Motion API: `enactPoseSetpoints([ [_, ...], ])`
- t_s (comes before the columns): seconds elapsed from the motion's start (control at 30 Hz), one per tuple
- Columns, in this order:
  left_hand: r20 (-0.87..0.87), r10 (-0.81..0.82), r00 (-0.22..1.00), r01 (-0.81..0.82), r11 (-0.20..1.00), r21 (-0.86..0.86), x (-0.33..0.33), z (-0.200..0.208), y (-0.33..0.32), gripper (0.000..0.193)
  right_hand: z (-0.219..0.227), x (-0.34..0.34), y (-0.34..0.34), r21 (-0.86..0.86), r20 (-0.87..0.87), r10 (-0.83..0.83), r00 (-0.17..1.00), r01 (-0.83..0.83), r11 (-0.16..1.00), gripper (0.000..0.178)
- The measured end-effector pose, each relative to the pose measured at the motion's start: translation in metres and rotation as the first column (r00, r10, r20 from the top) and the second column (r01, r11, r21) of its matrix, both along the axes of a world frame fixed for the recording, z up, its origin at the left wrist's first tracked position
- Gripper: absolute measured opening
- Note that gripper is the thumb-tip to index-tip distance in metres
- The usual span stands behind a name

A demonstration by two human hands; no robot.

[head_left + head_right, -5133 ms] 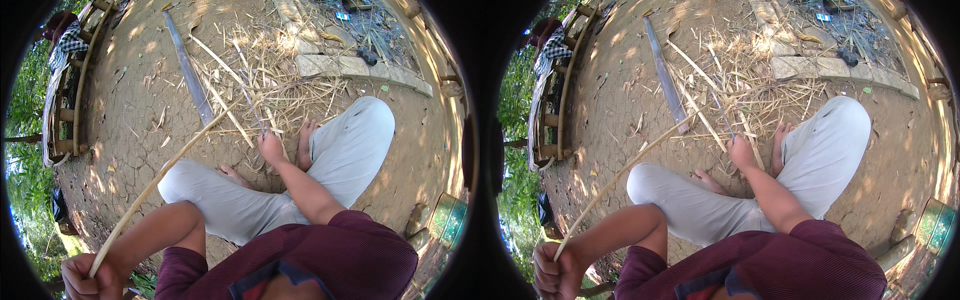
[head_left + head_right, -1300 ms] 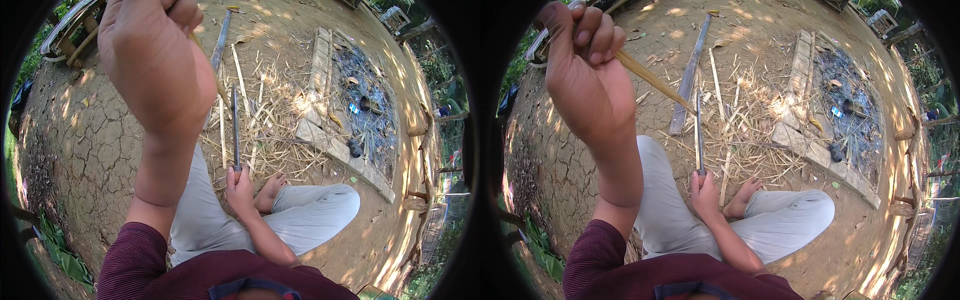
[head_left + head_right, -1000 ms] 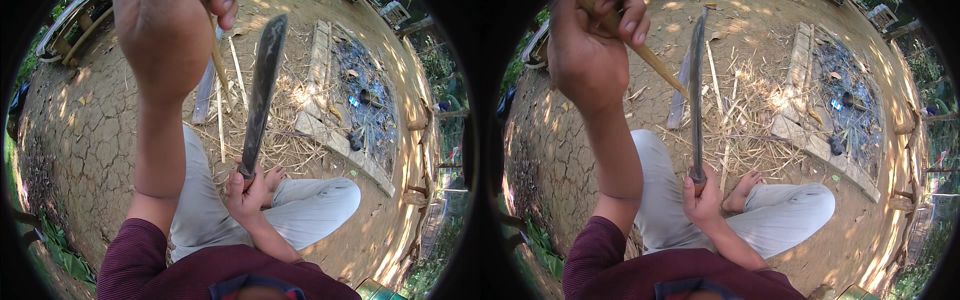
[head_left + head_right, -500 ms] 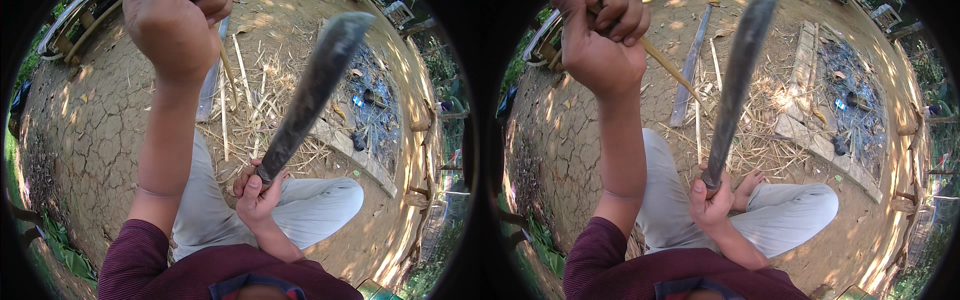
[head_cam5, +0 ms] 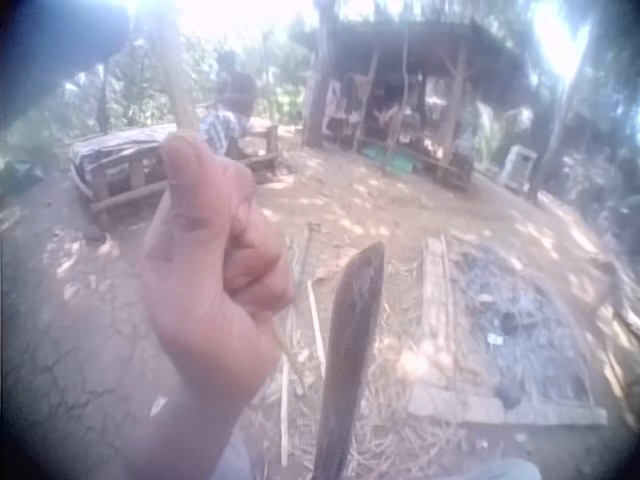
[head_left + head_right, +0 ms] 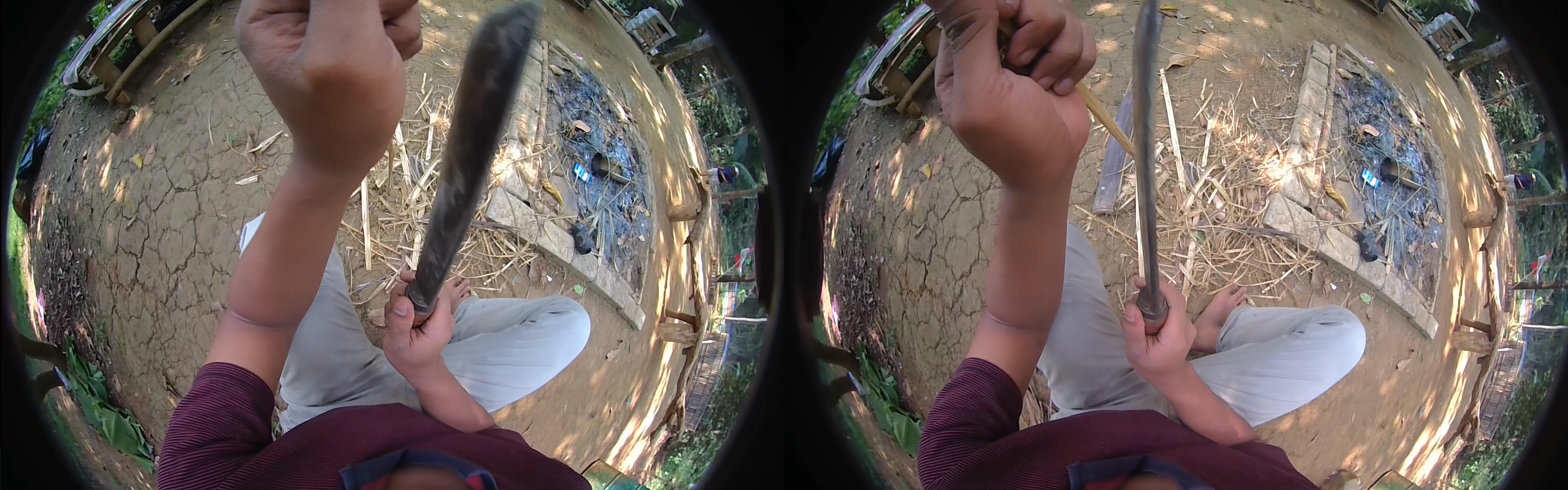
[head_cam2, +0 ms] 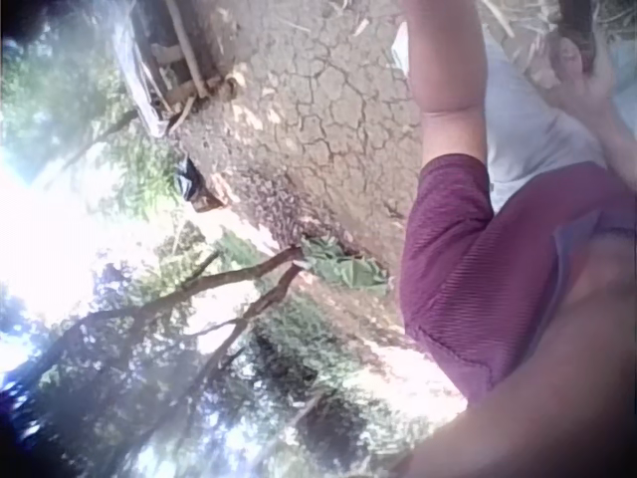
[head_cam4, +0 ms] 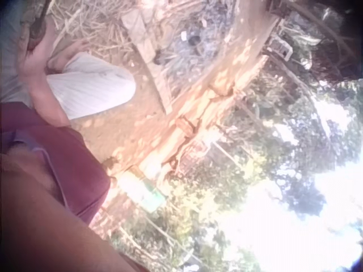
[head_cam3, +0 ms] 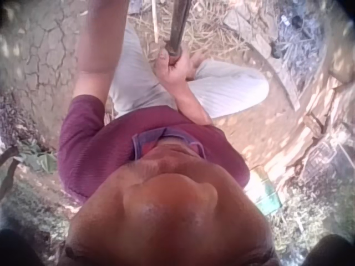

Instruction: The person shaves a long strip of bamboo using a machete, smoothing the surface and tapering the end.

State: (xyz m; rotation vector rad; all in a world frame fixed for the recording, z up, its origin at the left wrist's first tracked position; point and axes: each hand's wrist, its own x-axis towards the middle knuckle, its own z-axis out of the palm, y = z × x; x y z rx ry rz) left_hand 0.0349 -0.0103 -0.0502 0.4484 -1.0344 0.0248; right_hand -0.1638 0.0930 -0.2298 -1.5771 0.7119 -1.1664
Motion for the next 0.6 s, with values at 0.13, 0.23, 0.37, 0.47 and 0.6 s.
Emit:
enactPoseSetpoints([
  [0.13,0.014,-0.059,0.998,0.06,0.998,-0.028,-0.003,-0.002,-0.004,0.048,-0.052,0.0,-0.014,0.068,-0.605,-0.047,0.795,0.11,0.992,0.028],
  [0.23,-0.013,-0.026,1.0,0.026,1.0,-0.016,-0.003,-0.002,-0.007,0.048,-0.071,-0.01,-0.03,0.184,-0.572,0.03,0.82,0.092,0.979,0.027],
  [0.37,-0.098,0.024,0.995,-0.021,0.999,0.041,0.012,-0.005,0.006,0.043,-0.052,-0.02,-0.014,0.339,-0.511,0.098,0.854,0.096,0.936,0.027],
  [0.47,-0.157,-0.029,0.987,0.046,0.993,0.105,0.01,-0.01,0.014,0.034,0.012,-0.006,-0.012,0.244,-0.331,-0.009,0.944,0.095,0.965,0.025],
  [0.6,-0.134,-0.043,0.99,0.057,0.993,0.103,0.002,-0.004,0.007,0.035,0.014,0.003,-0.007,0.37,0.206,-0.085,0.975,0.003,0.929,0.029],
])
